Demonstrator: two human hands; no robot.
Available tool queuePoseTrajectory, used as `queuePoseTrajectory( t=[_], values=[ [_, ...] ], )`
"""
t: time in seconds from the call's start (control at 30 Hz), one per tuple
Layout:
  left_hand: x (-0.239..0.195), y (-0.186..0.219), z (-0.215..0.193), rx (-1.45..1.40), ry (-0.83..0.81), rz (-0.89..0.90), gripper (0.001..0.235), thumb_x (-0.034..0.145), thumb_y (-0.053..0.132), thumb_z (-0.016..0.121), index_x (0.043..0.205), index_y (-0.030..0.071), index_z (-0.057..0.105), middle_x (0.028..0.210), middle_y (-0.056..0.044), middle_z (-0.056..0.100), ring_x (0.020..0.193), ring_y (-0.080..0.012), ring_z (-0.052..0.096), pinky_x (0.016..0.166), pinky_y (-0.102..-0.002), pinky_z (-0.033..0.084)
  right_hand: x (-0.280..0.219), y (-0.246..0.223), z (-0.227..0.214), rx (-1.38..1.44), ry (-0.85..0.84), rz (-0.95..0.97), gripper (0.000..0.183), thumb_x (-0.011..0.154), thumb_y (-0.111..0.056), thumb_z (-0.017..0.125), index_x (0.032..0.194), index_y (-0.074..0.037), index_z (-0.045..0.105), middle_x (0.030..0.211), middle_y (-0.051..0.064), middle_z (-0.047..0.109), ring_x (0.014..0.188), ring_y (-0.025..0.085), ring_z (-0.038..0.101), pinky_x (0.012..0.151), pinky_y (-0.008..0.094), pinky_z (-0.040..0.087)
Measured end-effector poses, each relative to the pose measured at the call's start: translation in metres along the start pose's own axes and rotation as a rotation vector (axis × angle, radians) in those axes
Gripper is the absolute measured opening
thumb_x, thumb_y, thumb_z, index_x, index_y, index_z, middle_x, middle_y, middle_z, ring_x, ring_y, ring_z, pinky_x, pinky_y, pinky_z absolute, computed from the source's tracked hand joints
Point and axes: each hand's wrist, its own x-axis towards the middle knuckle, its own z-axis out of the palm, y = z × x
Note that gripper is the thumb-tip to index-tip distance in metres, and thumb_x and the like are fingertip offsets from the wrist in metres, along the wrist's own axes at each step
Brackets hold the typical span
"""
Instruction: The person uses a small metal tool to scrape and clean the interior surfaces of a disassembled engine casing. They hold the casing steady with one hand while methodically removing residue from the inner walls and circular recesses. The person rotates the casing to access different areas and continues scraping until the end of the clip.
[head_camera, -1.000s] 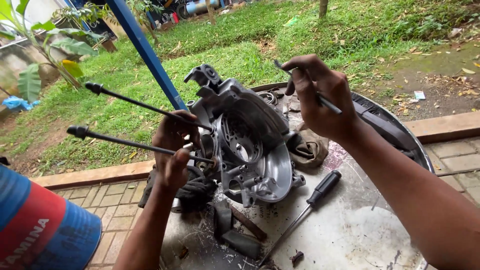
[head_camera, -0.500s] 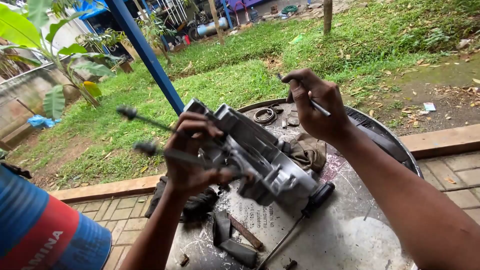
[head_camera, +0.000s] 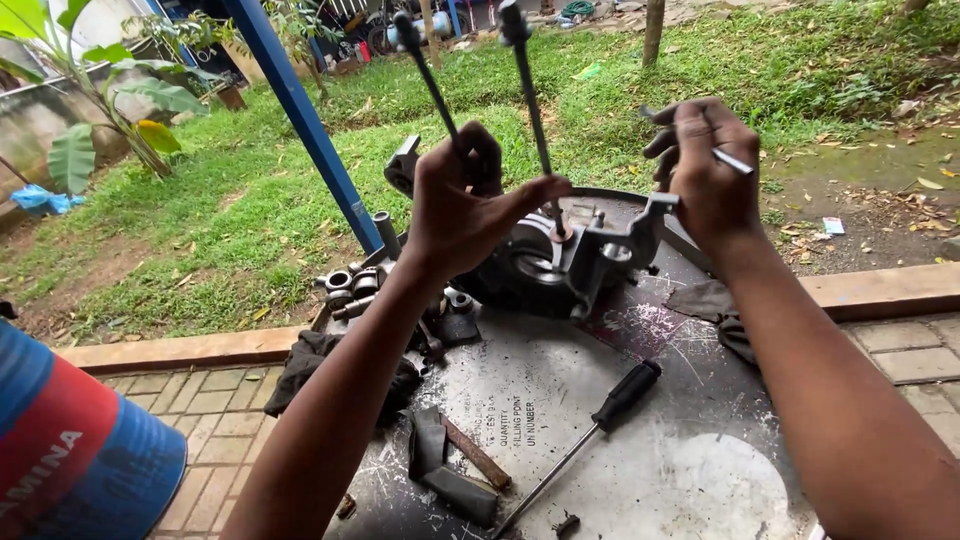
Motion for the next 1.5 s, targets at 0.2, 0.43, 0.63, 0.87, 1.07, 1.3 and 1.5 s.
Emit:
queuePoseTrajectory(
  t=[0.2, 0.43, 0.63, 0.87, 1.07, 1.3, 1.5],
  values=[
    [0.015, 0.005, 0.01, -0.039, -0.005, -0.21, 0.048, 0.082, 0.049, 0.08, 0.079, 0.018, 0.043, 0.064, 0.008, 0.04, 0.057, -0.0065, 0.032, 0.05, -0.024, 0.027, -0.006, -0.02, 0.013, 0.043, -0.187, 0.311, 0.043, 0.111, -0.033, 0.03, 0.113, 0.0, 0.059, 0.098, 0.026, 0.069, 0.083, 0.036, 0.074, 0.063, 0.041, 0.065],
    [0.005, 0.006, 0.013, 0.195, -0.089, -0.221, 0.053, 0.087, 0.062, 0.062, 0.095, 0.01, 0.05, 0.071, -0.001, 0.053, 0.057, -0.0126, 0.048, 0.049, -0.028, 0.045, -0.006, 0.025, 0.018, -0.154, -0.082, 0.142, 0.045, 0.114, -0.037, 0.039, 0.086, -0.008, 0.058, 0.075, 0.007, 0.06, 0.063, 0.017, 0.056, 0.052, 0.031, 0.043],
    [-0.043, -0.019, -0.041, 0.591, 0.06, 0.23, 0.048, 0.101, 0.043, 0.058, 0.124, 0.002, 0.051, 0.124, -0.023, 0.06, 0.114, -0.0376, 0.059, 0.089, -0.049, 0.047, -0.007, 0.038, 0.018, -0.145, -0.099, 0.126, 0.044, 0.113, -0.038, 0.039, 0.085, -0.009, 0.057, 0.079, 0.008, 0.057, 0.065, 0.018, 0.052, 0.051, 0.032, 0.041],
    [-0.076, -0.058, -0.067, 0.111, -0.121, -0.495, 0.092, 0.088, 0.08, 0.036, 0.144, 0.007, 0.033, 0.142, -0.027, 0.045, 0.129, -0.0413, 0.051, 0.102, -0.053, 0.049, -0.019, 0.029, 0.011, -0.065, -0.148, 0.284, 0.075, 0.094, -0.078, 0.031, 0.084, -0.009, 0.058, 0.079, 0.008, 0.061, 0.065, 0.021, 0.06, 0.065, 0.039, 0.052],
    [-0.069, -0.037, -0.067, 0.168, -0.525, -0.566, 0.078, 0.089, 0.067, 0.048, 0.145, 0.015, 0.033, 0.139, -0.024, 0.062, 0.114, -0.0403, 0.066, 0.091, -0.058, 0.052, -0.026, 0.05, 0.017, 0.175, -0.113, 0.399, 0.065, 0.092, -0.076, 0.036, 0.076, -0.017, 0.059, 0.072, -0.001, 0.061, 0.065, 0.014, 0.058, 0.077, 0.035, 0.052],
    [-0.074, -0.052, -0.058, 0.288, -0.565, -0.449, 0.052, 0.104, 0.046, 0.038, 0.139, 0.007, 0.035, 0.103, -0.023, 0.067, 0.078, -0.0393, 0.066, 0.065, -0.053, 0.051, -0.013, 0.029, 0.026, 0.23, 0.187, 0.486, 0.045, 0.103, -0.056, 0.041, 0.077, -0.021, 0.055, 0.066, -0.005, 0.056, 0.053, 0.01, 0.052, 0.054, 0.028, 0.048],
    [-0.078, -0.036, -0.044, 0.148, -0.347, -0.199, 0.035, 0.107, 0.029, 0.038, 0.127, 0.0, 0.037, 0.076, -0.013, 0.066, 0.052, -0.0305, 0.058, 0.049, -0.046, 0.043, -0.005, -0.014, 0.015, 0.32, 0.463, 0.381, 0.047, 0.093, -0.055, 0.053, 0.071, -0.014, 0.057, 0.06, -0.001, 0.058, 0.046, 0.014, 0.061, 0.043, 0.027, 0.054]
  ],
)
